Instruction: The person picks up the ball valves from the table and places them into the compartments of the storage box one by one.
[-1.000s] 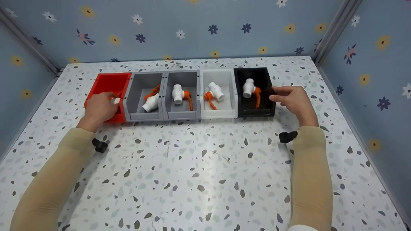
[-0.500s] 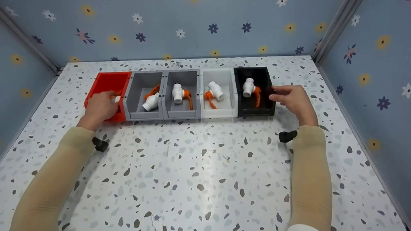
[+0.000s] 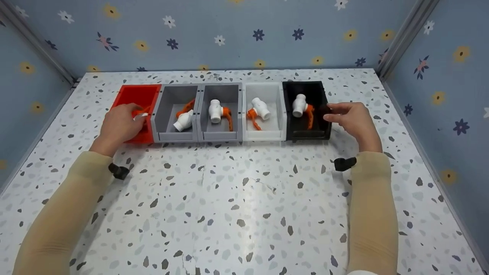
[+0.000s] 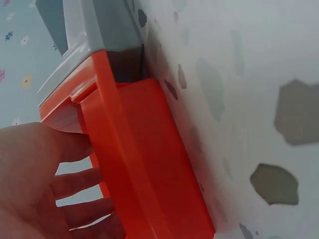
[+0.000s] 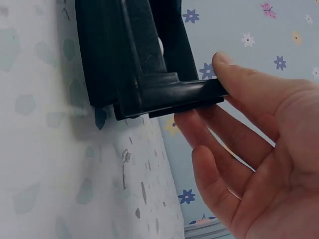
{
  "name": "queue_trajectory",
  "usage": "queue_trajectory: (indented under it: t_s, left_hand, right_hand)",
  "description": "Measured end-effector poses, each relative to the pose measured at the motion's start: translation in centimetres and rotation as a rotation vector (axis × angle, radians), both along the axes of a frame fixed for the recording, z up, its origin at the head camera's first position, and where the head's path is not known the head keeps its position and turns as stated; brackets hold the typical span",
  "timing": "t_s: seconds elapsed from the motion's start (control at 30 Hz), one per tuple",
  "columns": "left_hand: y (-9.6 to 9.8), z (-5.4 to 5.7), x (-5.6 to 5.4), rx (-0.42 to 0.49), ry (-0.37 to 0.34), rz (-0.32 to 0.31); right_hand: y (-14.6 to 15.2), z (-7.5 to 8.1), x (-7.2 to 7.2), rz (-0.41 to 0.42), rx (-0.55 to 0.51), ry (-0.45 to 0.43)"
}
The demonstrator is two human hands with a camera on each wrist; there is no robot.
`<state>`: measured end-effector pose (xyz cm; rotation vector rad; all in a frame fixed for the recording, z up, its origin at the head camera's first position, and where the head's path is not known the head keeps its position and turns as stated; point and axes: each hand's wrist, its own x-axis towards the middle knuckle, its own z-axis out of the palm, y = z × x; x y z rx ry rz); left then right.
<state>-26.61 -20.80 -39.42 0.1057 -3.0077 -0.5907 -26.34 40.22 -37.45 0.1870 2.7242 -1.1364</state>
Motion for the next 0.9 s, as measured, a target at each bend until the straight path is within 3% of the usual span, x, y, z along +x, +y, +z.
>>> queue_trajectory:
  t_s: [0.17, 0.37, 0.53, 0.7, 0.8, 0.9]
  left_hand:
    - [0.1, 0.3, 0.4, -0.022, 0.053, -0.015]
    - [0.9, 0.8, 1.3, -0.013, 0.133, -0.024]
    - [2.1, 1.5, 2.4, -0.008, 0.242, -0.056]
    - [3.7, 2.2, 3.8, -0.006, 0.313, -0.131]
    - [4.8, 2.4, 4.7, -0.007, 0.331, -0.177]
    - [5.9, 2.5, 5.4, -0.015, 0.334, -0.22]
  right_hand:
    - [-0.2, 0.6, 0.1, 0.041, 0.061, 0.029]
    - [-0.9, 1.1, 0.5, 0.026, 0.125, 0.101]
    - [-1.8, 1.5, 1.0, -0.029, 0.199, 0.253]
    - [-3.7, 2.0, 2.0, -0.119, 0.206, 0.374]
    - [-5.3, 2.3, 2.8, -0.114, 0.195, 0.453]
    - [-7.1, 2.4, 3.5, -0.055, 0.184, 0.55]
